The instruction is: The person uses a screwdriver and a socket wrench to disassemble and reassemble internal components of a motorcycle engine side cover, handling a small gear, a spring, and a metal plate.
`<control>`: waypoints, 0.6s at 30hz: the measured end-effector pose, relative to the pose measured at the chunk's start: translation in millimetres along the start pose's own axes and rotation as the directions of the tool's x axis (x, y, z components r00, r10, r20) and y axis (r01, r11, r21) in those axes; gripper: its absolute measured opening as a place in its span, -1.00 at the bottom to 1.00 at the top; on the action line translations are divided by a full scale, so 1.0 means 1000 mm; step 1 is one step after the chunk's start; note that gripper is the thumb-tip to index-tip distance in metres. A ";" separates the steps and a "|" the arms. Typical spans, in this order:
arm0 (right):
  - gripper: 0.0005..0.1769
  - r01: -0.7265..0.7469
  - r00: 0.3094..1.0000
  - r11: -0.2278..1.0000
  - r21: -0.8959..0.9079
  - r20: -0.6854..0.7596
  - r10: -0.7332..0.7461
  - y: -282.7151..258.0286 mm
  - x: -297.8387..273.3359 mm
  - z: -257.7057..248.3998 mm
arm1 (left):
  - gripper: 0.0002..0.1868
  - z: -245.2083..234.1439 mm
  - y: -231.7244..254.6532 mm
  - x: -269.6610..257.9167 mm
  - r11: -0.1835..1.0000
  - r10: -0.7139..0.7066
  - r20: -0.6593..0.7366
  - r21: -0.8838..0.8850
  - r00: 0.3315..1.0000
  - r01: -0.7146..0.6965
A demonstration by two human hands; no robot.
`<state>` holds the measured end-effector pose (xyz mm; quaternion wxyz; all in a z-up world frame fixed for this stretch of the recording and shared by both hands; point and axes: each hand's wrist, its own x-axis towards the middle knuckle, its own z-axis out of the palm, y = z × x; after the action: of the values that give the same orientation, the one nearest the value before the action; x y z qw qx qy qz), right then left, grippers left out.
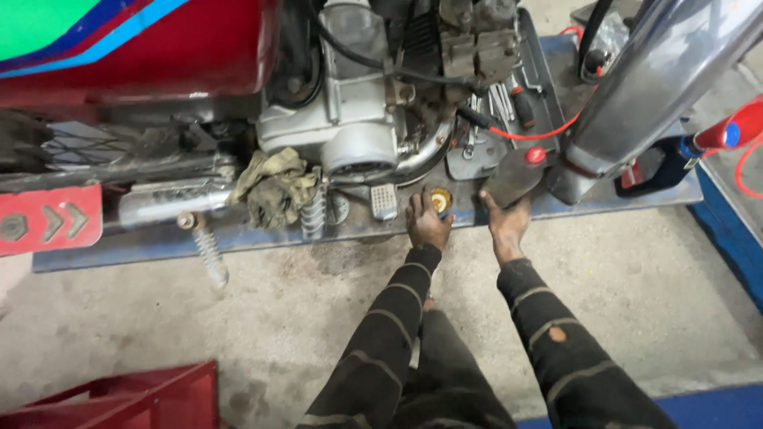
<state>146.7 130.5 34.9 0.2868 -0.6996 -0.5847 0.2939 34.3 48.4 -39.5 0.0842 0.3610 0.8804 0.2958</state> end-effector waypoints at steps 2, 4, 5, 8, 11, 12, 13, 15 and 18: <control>-0.17 0.089 0.995 0.996 -0.015 -0.032 -0.089 0.020 0.006 0.015 | -0.01 -0.003 0.000 0.004 0.999 -0.008 -0.004 -0.031 1.000 0.007; -0.27 0.166 0.984 0.985 -0.034 -0.057 -0.168 0.026 -0.002 0.020 | -0.06 0.003 -0.006 0.004 0.998 -0.017 0.002 -0.055 1.000 0.017; -0.29 0.159 0.987 0.985 -0.071 0.015 -0.159 0.020 -0.010 0.018 | -0.08 0.011 -0.012 0.006 0.998 -0.023 -0.011 -0.052 1.000 0.022; -0.34 0.181 0.974 0.979 -0.090 0.156 -0.165 0.011 -0.040 0.028 | -0.14 -0.007 -0.033 0.009 0.989 -0.144 0.074 -0.020 0.987 0.146; -0.34 0.301 0.935 0.952 -0.051 0.210 -0.284 0.003 -0.071 0.047 | -0.40 0.002 -0.089 0.005 0.947 -0.314 0.209 0.007 0.926 0.320; -0.32 0.394 0.903 0.919 -0.024 0.199 -0.382 -0.001 -0.081 0.053 | -0.46 0.012 -0.114 0.003 0.925 -0.369 0.246 0.003 0.896 0.380; -0.32 0.392 0.902 0.920 -0.019 0.203 -0.380 -0.004 -0.092 0.059 | -0.46 -0.014 -0.109 0.002 0.924 -0.373 0.244 0.008 0.895 0.382; -0.30 0.433 0.860 0.881 0.191 0.205 -0.467 -0.013 -0.112 0.074 | -0.13 -0.066 -0.099 0.002 0.954 -0.297 0.116 -0.020 0.948 0.301; -0.29 0.431 0.835 0.868 0.246 0.256 -0.487 -0.035 -0.131 0.082 | -0.02 -0.079 -0.117 0.006 0.931 -0.359 0.068 -0.037 0.931 0.362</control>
<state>44.2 11.7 16.8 0.3151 -0.4546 -0.7448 0.3734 -67.4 -50.0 -43.1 0.1725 0.1998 0.9213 0.2856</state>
